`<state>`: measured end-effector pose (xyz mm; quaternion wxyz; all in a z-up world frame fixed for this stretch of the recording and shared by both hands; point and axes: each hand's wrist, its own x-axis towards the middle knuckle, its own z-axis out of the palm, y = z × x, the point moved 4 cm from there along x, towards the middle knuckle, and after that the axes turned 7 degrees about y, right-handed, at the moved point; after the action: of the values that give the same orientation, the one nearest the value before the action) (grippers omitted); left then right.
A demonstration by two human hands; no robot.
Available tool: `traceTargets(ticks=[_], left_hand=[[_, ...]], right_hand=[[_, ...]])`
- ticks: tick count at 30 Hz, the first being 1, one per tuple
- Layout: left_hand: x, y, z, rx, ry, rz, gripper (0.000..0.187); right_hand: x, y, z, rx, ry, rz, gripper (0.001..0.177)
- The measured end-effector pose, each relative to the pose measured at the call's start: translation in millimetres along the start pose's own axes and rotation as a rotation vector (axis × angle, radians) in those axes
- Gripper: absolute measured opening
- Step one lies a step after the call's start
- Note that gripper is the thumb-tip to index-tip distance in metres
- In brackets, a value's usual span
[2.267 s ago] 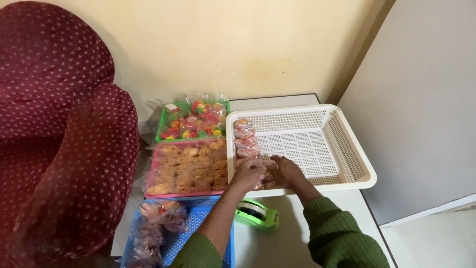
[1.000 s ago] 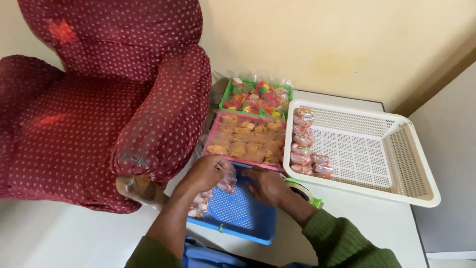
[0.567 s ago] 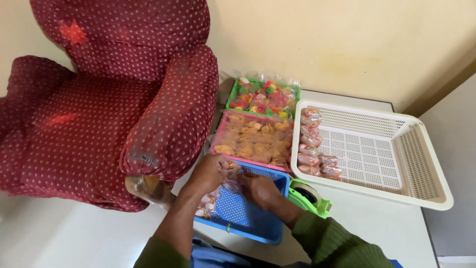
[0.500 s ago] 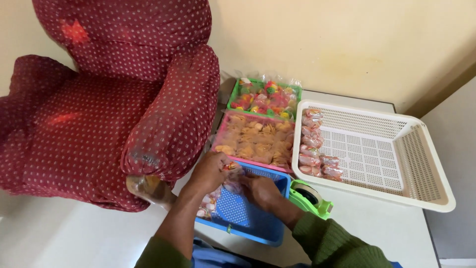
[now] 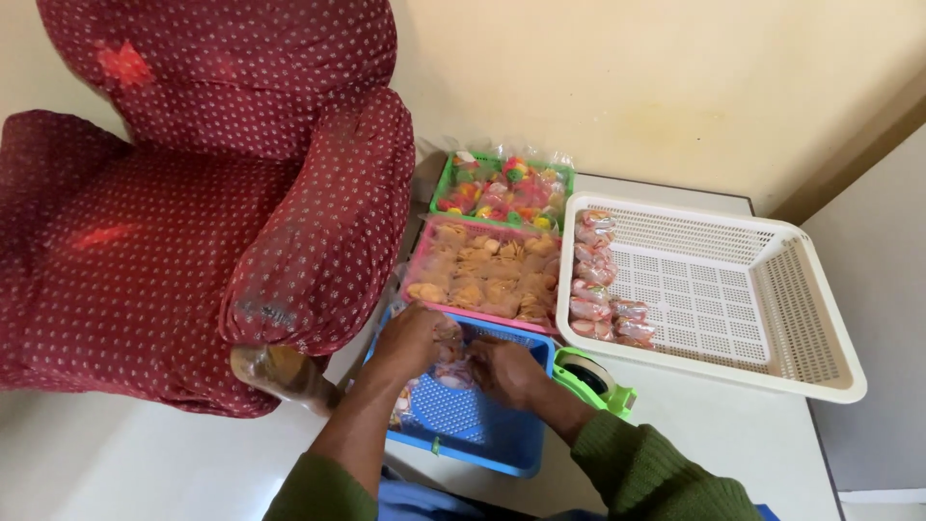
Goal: A person is seen manually filling a strip of small plastic bags with food items and sealing each one using a tape dispenser.
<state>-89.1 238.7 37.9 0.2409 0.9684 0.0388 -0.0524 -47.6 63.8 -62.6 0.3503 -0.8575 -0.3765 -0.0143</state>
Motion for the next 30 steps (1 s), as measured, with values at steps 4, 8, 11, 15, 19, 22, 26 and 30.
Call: traceTargets(ticks=[4, 8, 11, 15, 19, 22, 26, 30], left_hand=[[23.5, -24.8, 36.1, -0.001, -0.023, 0.003, 0.032], [8.0, 2.1, 17.4, -0.013, -0.053, 0.113, 0.021], [5.6, 10.3, 11.3, 0.056, -0.071, 0.088, 0.018], [25.4, -6.0, 31.5, 0.205, -0.074, 0.097, 0.017], [-1.3, 28.2, -3.9, 0.242, -0.156, 0.088, 0.020], [19.9, 2.6, 13.0, 0.205, -0.109, 0.073, 0.023], [24.8, -5.1, 15.1, 0.094, -0.051, 0.064, 0.025], [15.4, 11.3, 4.4, 0.111, -0.074, 0.053, 0.026]], right_hand=[[6.3, -26.5, -12.6, 0.031, 0.002, -0.018, 0.020], [12.1, -35.1, -12.3, -0.004, 0.062, -0.059, 0.019], [13.0, -43.8, -12.6, 0.039, 0.067, -0.014, 0.019], [14.5, -27.0, -0.8, 0.057, 0.090, 0.066, 0.016], [10.0, -23.1, -1.1, 0.154, 0.083, 0.142, 0.016], [10.6, -3.6, 10.5, 0.216, 0.099, 0.212, 0.014], [8.6, 10.9, 13.3, 0.170, 0.069, 0.240, 0.017], [7.4, 8.6, 3.3, 0.171, 0.065, 0.273, 0.022]])
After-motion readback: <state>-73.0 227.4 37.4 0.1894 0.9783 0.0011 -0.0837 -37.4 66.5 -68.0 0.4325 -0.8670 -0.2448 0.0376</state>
